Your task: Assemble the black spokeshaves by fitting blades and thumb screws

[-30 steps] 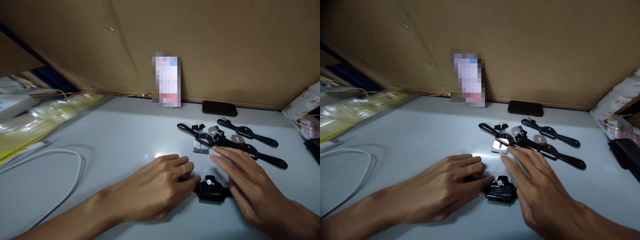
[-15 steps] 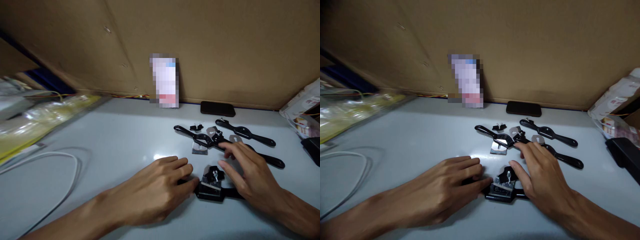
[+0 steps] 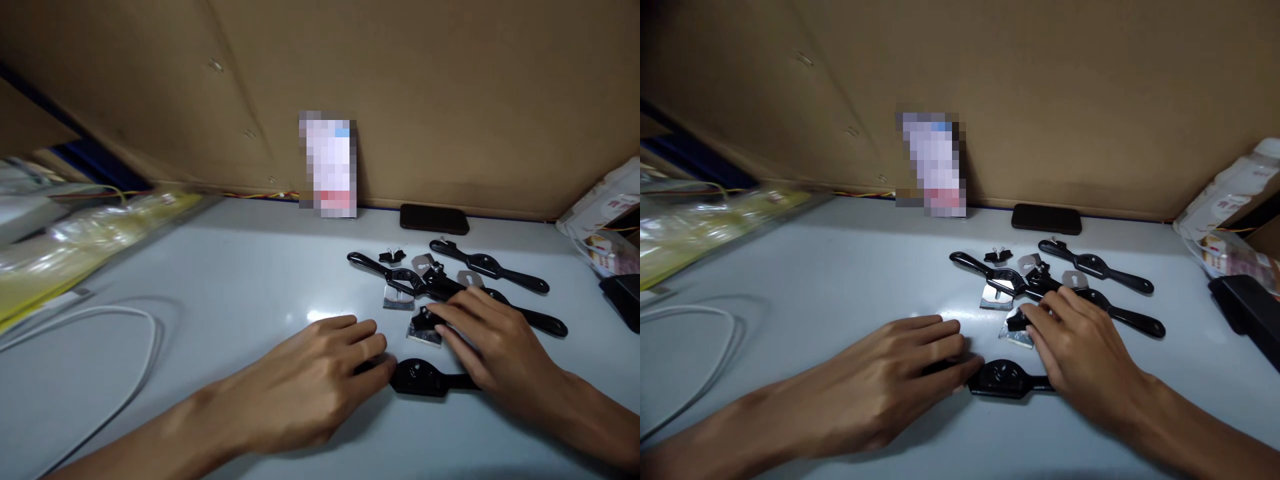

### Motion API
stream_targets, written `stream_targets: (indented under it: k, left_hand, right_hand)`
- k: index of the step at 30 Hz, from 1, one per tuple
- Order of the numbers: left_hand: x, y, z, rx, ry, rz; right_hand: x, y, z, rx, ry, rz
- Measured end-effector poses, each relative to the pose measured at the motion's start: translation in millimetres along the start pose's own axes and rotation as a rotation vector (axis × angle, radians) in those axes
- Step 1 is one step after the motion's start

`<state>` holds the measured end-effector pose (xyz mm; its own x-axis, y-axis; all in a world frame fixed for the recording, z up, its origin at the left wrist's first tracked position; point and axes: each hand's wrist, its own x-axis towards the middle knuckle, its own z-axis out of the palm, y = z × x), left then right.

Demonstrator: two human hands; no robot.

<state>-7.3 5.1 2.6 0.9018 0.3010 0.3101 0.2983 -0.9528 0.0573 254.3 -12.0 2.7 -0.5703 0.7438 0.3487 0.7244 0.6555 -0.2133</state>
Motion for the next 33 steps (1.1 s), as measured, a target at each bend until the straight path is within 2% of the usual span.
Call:
stream_targets:
  k: [6, 13, 17, 19, 22, 24, 27, 29, 31, 33]
  left_hand:
    - [0, -1, 0, -0.030, -0.018, -0.016]
    - [3, 3, 3, -0.090, -0.022, -0.070]
    - [4, 7, 6, -0.120, -0.030, -0.075]
    - [5, 9, 7, -0.116, -0.025, -0.081]
    - [5, 10, 7, -0.105, -0.028, -0.094]
    - [5, 9, 6, -0.109, -0.038, -0.097]
    - [4, 8, 5, -0.106, -0.051, -0.096]
    - [3, 7, 5, -0.092, -0.056, -0.094]
    - [3, 6, 6, -0.082, -0.062, -0.090]
    - [3, 6, 5, -0.082, -0.074, -0.091]
  right_hand:
    - [2, 2, -3, -0.047, 0.087, -0.035]
    - [4, 5, 4, -0.002, -0.086, 0.001]
    - [4, 8, 4, 0.051, -0.097, -0.009]
    - [5, 11, 3, 0.054, -0.057, -0.014]
    - [8, 14, 0, -0.056, 0.114, 0.020]
    - [9, 13, -2, -0.127, 0.171, -0.020]
    - [10, 6, -2, -0.080, 0.042, -0.142]
    - [10, -1, -2, -0.005, -0.045, -0.166]
    - [9, -4, -2, 0.068, -0.064, -0.152]
    - [9, -5, -4, 0.097, -0.022, -0.127]
